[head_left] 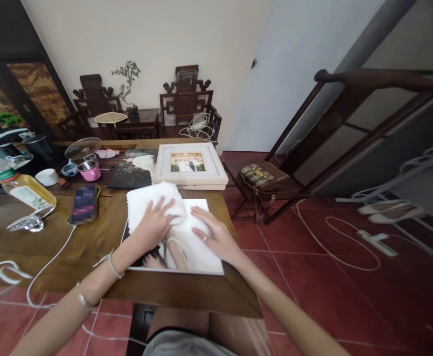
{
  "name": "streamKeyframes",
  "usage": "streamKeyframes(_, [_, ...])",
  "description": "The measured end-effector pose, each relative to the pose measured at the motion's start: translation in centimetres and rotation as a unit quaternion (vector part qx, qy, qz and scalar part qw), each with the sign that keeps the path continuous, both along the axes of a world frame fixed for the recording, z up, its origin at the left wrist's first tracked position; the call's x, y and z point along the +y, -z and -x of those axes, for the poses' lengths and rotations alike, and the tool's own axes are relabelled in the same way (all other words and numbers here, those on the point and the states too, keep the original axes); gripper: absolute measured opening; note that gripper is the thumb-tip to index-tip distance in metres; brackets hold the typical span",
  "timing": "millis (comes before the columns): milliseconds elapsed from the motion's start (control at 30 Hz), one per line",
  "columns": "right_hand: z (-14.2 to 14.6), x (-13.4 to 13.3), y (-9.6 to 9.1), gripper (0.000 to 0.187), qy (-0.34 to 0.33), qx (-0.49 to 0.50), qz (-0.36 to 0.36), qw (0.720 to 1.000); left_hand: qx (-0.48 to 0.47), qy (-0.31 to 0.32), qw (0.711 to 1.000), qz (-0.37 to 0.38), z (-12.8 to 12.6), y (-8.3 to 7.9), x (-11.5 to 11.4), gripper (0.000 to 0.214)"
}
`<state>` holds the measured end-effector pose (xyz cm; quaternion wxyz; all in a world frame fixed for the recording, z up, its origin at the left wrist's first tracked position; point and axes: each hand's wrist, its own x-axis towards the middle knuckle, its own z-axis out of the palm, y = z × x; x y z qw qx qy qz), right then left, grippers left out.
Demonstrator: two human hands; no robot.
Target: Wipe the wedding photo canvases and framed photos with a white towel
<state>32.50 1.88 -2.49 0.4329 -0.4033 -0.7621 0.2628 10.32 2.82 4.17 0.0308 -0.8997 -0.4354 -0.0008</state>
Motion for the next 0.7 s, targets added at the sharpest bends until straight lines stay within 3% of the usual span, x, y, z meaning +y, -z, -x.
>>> streamKeyframes(100, [0.0, 0.1, 0.2, 0.040, 0.004, 0.005, -0.002, 1.000, 0.016, -0.004, 1.000, 0.007, -0.2, -0.1, -1.5, 0.031])
streamKeyframes(200, [0.1, 0.2, 0.5, 0.038, 0.011, 0.008, -0.009, 1.000, 0.031, 0.005, 0.999, 0.036, -0.3, -0.3, -4.8, 0.030])
streamKeyframes(333, [0.2, 0.3, 0.6, 0.038, 0.014, 0.004, -0.008, 1.000, 0.027, 0.060, 0.997, 0.035, 0.1, 0.2, -10.0, 0.018])
streamKeyframes(433, [0.2, 0.2, 0.4, 0.039, 0.011, 0.002, -0.002, 1.000, 0.015, 0.103, 0.994, 0.038, 0.2, 0.0, -11.9, 0.017])
streamKeyframes(533, [0.2, 0.1, 0.1, 0.040, 0.012, 0.003, 0.006, 1.000, 0.006, 0.091, 0.993, 0.070, -0.1, -1.1, -10.6, 0.020])
streamKeyframes(700, [0.0, -0.1, -0.1, 0.044, 0.023, 0.060, 0.054, 0.996, -0.009, 0.015, 0.997, 0.079, -1.2, -1.8, -3.7, 0.035])
